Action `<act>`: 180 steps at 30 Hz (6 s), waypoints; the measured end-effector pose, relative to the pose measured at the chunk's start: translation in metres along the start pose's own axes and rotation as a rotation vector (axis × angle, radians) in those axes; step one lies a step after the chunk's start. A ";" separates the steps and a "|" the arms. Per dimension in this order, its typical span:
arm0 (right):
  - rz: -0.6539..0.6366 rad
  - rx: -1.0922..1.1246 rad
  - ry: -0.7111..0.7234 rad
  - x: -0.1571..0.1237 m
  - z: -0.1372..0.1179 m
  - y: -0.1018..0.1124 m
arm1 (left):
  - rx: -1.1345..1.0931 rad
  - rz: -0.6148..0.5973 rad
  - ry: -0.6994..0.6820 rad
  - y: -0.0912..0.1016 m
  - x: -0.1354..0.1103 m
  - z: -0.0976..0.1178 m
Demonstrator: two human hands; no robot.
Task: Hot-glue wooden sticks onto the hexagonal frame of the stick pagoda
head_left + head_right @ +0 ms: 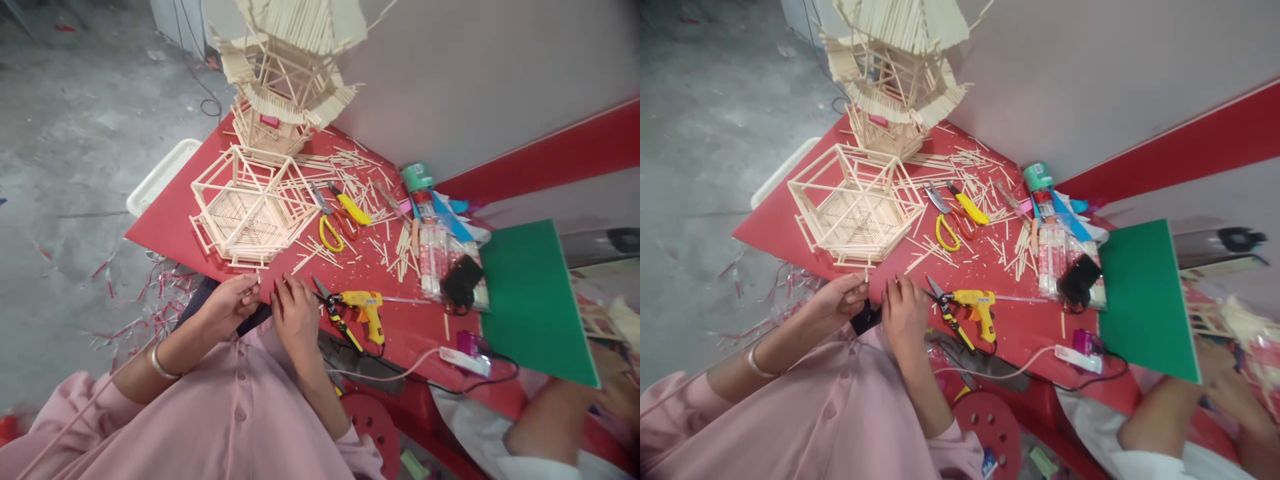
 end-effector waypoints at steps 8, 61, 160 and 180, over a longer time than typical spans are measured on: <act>0.018 0.045 -0.017 -0.001 0.007 0.003 | 0.186 -0.042 -0.181 -0.018 -0.004 -0.018; 0.106 0.052 0.072 -0.005 0.008 -0.006 | -0.296 -0.017 0.156 -0.010 0.019 0.006; 0.315 -0.205 -0.295 -0.026 0.044 0.067 | 0.975 0.081 -0.766 -0.012 -0.032 0.018; 0.337 -0.244 -0.259 -0.026 0.042 0.069 | 1.312 0.069 -1.256 -0.015 -0.037 0.013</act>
Point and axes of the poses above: each hand's wrist, its own x-axis towards the middle knuckle, its own y-axis out of the back of the hand, z = x × y, the point moved 5 cm from there along x, towards the middle knuckle, and after that the axes turned 1 degree about -x, right-handed, at the moved point
